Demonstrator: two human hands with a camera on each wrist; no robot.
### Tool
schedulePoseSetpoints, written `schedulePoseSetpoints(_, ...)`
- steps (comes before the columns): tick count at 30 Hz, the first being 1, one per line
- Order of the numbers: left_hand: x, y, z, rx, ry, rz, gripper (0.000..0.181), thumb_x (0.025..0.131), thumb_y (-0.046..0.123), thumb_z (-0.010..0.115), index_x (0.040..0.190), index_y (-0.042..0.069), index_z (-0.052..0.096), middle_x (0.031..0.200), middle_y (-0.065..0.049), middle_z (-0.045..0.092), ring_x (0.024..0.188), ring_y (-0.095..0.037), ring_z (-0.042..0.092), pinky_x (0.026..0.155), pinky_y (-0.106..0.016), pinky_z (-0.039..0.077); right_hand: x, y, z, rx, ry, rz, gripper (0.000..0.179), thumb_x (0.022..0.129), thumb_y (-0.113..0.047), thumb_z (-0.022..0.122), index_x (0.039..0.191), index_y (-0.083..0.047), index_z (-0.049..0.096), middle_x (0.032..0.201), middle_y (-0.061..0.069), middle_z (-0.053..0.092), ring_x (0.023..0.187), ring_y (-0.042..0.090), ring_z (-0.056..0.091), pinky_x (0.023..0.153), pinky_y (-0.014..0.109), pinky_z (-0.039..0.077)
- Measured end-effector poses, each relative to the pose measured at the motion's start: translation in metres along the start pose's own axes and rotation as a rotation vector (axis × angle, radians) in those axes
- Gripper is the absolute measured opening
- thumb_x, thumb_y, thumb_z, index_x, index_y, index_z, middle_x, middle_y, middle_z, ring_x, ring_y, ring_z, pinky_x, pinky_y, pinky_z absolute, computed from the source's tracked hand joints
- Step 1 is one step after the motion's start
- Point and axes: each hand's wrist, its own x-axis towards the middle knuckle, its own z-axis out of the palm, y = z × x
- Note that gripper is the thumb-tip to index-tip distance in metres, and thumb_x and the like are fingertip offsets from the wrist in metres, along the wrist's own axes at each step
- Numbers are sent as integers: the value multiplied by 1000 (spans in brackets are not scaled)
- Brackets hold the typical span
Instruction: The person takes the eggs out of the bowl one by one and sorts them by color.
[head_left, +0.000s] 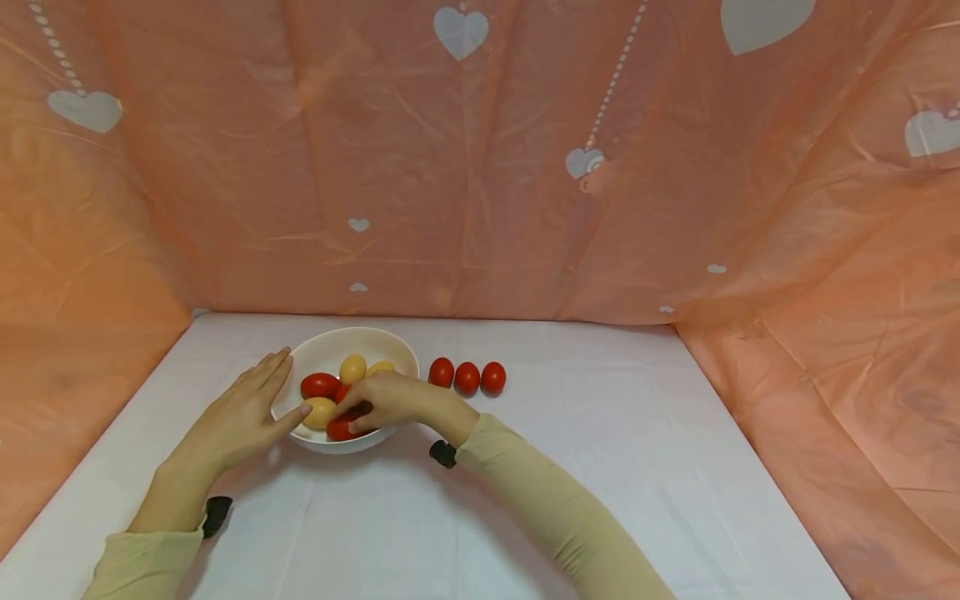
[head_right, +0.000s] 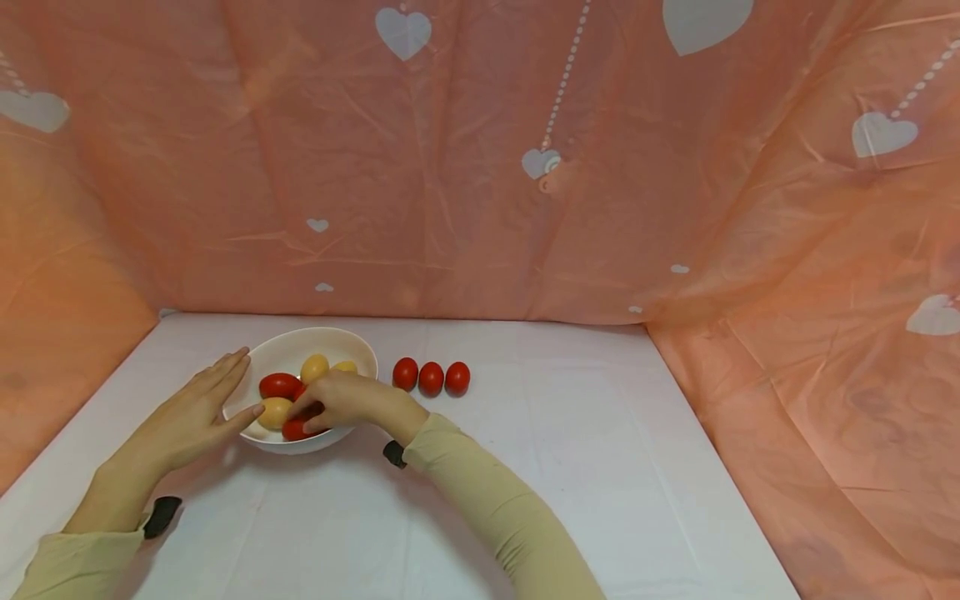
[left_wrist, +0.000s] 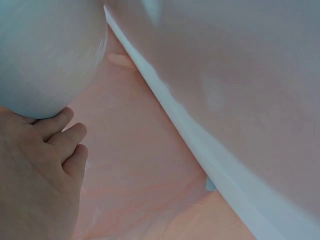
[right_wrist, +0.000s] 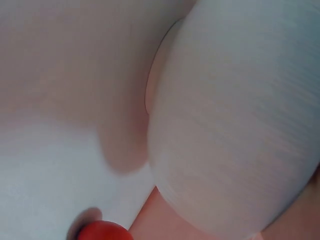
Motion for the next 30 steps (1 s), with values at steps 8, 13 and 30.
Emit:
schedulePoseSetpoints(8, 0, 1, -1, 0, 19, 18, 90, 101, 51, 63, 158, -11, 29, 167, -28, 24, 152, -51, 25, 126, -60, 19, -1, 2, 3, 26, 44, 28, 29, 99, -23, 73, 128, -22, 77, 120, -12, 74, 104, 0, 60, 94, 6, 41)
schedulePoseSetpoints(13, 0, 1, -1, 6, 13, 19, 90, 100, 50, 63, 157, -12, 30, 167, -29, 25, 151, -51, 26, 125, -61, 20, 0, 2, 4, 17, 33, 17, 30, 99, -23, 74, 128, -22, 77, 116, -12, 74, 99, 1, 60, 90, 6, 42)
schedulePoseSetpoints(30, -1, 1, 0, 5, 17, 16, 90, 100, 51, 63, 157, -12, 30, 167, -29, 25, 151, -51, 25, 126, -59, 18, -3, 5, 6, 64, 87, 4, 31, 99, -23, 74, 129, -19, 75, 121, -9, 74, 104, 3, 62, 94, 7, 43)
